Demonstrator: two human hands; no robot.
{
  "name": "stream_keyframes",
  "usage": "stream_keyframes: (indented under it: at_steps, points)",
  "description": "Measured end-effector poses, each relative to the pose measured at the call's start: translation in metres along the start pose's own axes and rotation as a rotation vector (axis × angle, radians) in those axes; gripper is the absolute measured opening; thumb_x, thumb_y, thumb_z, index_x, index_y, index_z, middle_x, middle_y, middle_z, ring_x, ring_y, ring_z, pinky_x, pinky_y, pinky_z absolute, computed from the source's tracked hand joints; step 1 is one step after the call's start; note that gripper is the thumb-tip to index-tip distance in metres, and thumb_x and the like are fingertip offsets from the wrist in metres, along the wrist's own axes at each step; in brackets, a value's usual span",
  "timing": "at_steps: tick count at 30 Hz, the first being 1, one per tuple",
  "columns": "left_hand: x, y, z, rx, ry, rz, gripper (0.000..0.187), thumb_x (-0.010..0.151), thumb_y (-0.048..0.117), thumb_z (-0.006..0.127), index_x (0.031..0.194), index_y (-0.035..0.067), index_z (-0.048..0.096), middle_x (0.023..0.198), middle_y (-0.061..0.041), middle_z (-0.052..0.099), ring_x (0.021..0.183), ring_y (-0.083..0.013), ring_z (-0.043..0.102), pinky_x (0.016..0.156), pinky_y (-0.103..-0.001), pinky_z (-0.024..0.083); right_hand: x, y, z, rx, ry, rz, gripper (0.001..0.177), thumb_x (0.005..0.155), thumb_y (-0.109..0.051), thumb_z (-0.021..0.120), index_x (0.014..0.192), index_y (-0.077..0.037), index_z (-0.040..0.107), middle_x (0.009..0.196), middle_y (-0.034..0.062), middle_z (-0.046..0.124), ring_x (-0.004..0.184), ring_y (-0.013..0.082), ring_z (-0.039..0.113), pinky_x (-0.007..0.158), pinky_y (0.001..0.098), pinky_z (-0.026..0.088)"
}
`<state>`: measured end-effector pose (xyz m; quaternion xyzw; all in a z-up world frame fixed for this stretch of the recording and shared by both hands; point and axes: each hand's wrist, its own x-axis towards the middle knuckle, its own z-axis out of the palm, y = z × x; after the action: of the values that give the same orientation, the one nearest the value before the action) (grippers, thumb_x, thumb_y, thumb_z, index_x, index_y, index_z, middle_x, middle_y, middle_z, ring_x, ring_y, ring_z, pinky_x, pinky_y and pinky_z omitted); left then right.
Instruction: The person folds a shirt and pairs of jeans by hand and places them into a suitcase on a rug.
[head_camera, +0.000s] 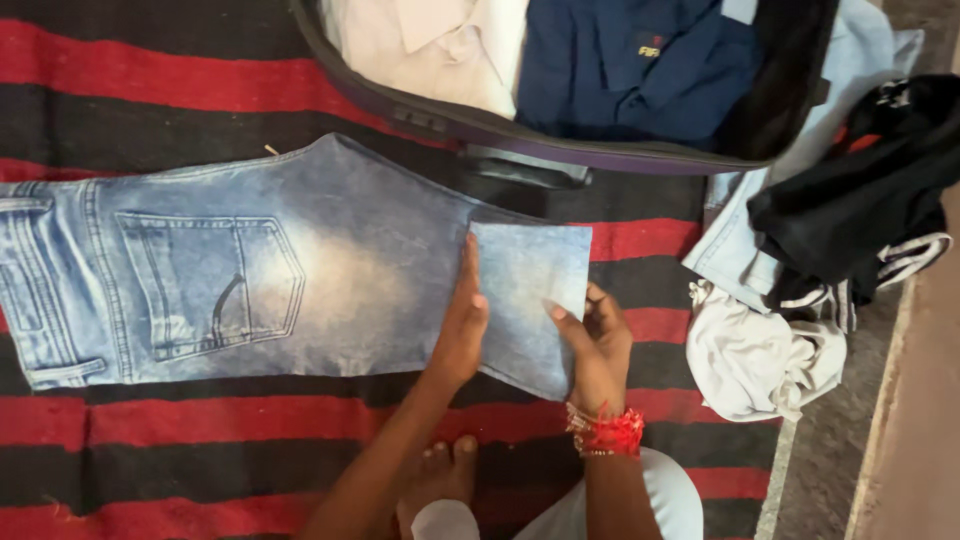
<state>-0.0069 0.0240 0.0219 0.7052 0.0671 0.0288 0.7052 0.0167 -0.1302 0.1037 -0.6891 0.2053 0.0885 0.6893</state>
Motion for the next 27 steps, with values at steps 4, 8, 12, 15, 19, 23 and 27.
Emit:
stream_keyframes:
  at_steps: [4, 8, 12, 15, 19, 23, 27]
  points:
    - [0.007, -0.006, -0.017, -0.418, -0.023, -0.234, 0.082, 0.107, 0.058, 0.030, 0.162, -0.002, 0.018, 0.168, -0.022, 0.022, 0.156, -0.0377, 0.021, 0.127, -0.047, 0.017, -0.026, -0.014, 0.031, -0.023, -0.197, -0.089, 0.057, 0.091, -0.014, 0.072, 0.142, 0.005, 0.056, 0.139, 0.0127, 0.055, 0.130, 0.0222, 0.056, 0.111, 0.0370, 0.044]
    - [0.007, -0.013, -0.044, -0.907, -0.054, -0.509, 0.084, 0.104, 0.062, 0.030, 0.160, 0.000, 0.024, 0.164, -0.020, 0.030, 0.152, -0.0356, 0.029, 0.124, -0.046, 0.023, -0.044, -0.006, 0.067, -0.171, -0.407, -0.278, 0.065, 0.106, -0.041, 0.054, 0.153, 0.003, 0.047, 0.165, 0.0174, 0.041, 0.155, 0.0287, 0.036, 0.129, 0.0393, 0.026]
    - [0.013, -0.020, -0.087, -1.132, 0.027, -0.670, 0.087, 0.101, 0.066, 0.030, 0.158, 0.001, 0.030, 0.160, -0.018, 0.038, 0.147, -0.0335, 0.037, 0.121, -0.045, 0.029, -0.054, 0.015, 0.106, -0.662, -0.520, -0.446, 0.075, 0.106, -0.060, 0.031, 0.161, -0.010, 0.039, 0.174, 0.0180, 0.021, 0.162, 0.0394, 0.015, 0.125, 0.0627, 0.009]
    - [0.008, -0.014, -0.130, -1.032, 0.132, -0.613, 0.089, 0.098, 0.069, 0.030, 0.157, 0.002, 0.034, 0.157, -0.017, 0.044, 0.144, -0.0320, 0.043, 0.119, -0.044, 0.033, -0.055, 0.036, 0.128, -0.934, -0.510, -0.504, 0.073, 0.105, -0.062, 0.023, 0.163, -0.020, 0.036, 0.175, 0.0159, 0.018, 0.161, 0.0433, 0.012, 0.117, 0.0767, 0.005]
    - [0.000, -0.003, -0.151, -0.467, 0.113, -0.303, 0.082, 0.103, 0.058, 0.044, 0.160, 0.000, 0.031, 0.163, -0.018, 0.041, 0.151, -0.0320, 0.038, 0.123, -0.043, 0.028, -0.051, 0.063, 0.152, -1.254, -0.473, -0.561, 0.068, 0.104, -0.057, 0.034, 0.163, -0.024, 0.035, 0.174, 0.0128, 0.018, 0.159, 0.0413, 0.014, 0.111, 0.0825, 0.007]
    - [-0.007, 0.012, -0.126, 0.329, 0.210, -0.258, 0.078, 0.102, 0.045, 0.049, 0.160, -0.002, 0.025, 0.165, -0.023, 0.033, 0.152, -0.0365, 0.035, 0.121, -0.044, 0.033, -0.049, 0.074, 0.158, -1.552, -0.430, -0.673, 0.076, 0.096, -0.048, 0.050, 0.164, -0.018, 0.034, 0.174, 0.0135, 0.019, 0.158, 0.0396, 0.015, 0.109, 0.0803, 0.012]
    - [-0.005, 0.020, -0.109, 0.812, 0.222, 0.036, 0.080, 0.105, 0.043, 0.054, 0.159, -0.007, 0.022, 0.168, -0.032, 0.016, 0.155, -0.0490, 0.016, 0.125, -0.053, 0.023, -0.049, 0.081, 0.161, -1.386, -0.352, -0.710, 0.077, 0.089, -0.049, 0.059, 0.156, -0.015, 0.040, 0.166, 0.0145, 0.026, 0.154, 0.0400, 0.019, 0.105, 0.0842, 0.013]
